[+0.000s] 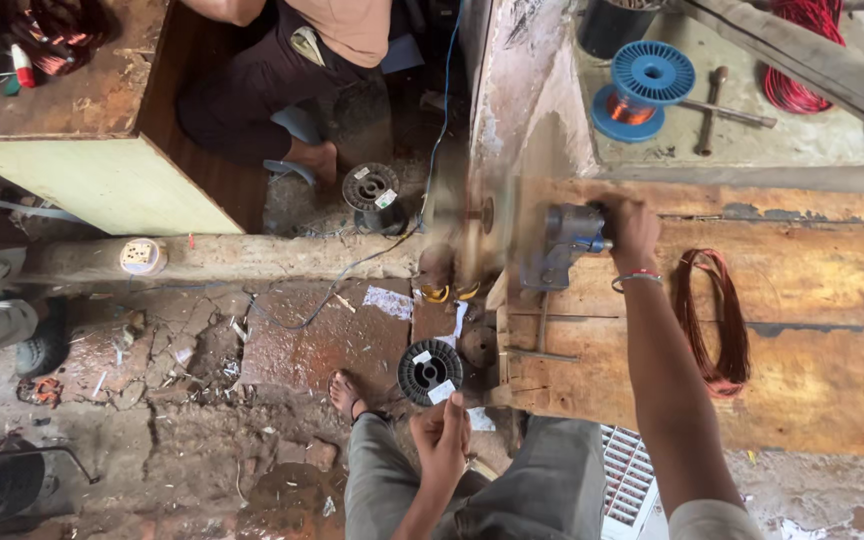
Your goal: The person winds copper wire into a coil using a manual winding machine, removes the finished coil from the spindle, and then prepares the machine for the next coil.
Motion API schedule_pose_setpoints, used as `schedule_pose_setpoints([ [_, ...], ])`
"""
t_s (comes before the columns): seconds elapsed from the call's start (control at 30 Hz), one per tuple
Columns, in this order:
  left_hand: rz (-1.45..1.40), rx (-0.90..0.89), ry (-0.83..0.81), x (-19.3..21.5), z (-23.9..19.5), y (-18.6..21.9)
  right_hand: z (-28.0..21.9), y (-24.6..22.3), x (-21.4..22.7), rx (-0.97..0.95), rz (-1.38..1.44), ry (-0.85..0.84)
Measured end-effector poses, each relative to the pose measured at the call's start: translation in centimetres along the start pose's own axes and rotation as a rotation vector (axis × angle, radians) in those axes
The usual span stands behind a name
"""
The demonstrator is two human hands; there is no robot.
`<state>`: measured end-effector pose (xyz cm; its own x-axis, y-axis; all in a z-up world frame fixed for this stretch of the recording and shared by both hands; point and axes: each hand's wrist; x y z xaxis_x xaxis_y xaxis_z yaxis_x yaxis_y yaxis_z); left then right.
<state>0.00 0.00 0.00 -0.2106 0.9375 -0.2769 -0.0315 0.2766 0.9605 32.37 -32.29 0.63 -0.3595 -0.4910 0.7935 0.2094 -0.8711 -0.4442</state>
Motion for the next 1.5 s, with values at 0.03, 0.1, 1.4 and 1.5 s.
schedule_pose_setpoints([
  [0.03,-0.004,0.013,0.005,-0.1,0.0,0.3,-0.9,0.3,-0.7,-0.055,0.023,-0.052],
  [0.1,-0.015,0.046,0.013,-0.2,-0.2,0.9,-3.8,-0.3,-1.8,-0.127,-0.036,-0.032],
  [1.4,0.080,0.036,-0.015,-1.3,0.2,1.7,-6.5,1.1,-3.1,-0.289,-0.147,-0.110],
  [1.5,0.051,-0.012,-0.011,-1.5,-0.1,2.0,-11.5,-2.0,0.8,-0.238,-0.177,-0.266],
])
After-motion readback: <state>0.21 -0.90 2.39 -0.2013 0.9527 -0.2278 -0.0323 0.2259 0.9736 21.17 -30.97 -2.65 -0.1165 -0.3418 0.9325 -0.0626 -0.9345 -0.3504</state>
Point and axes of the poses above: each hand's wrist, its own z-axis towards the middle knuckle, its own x-axis out of the back of the hand, y = z × x, and after that the axes turned 11 degrees about z, right-handed
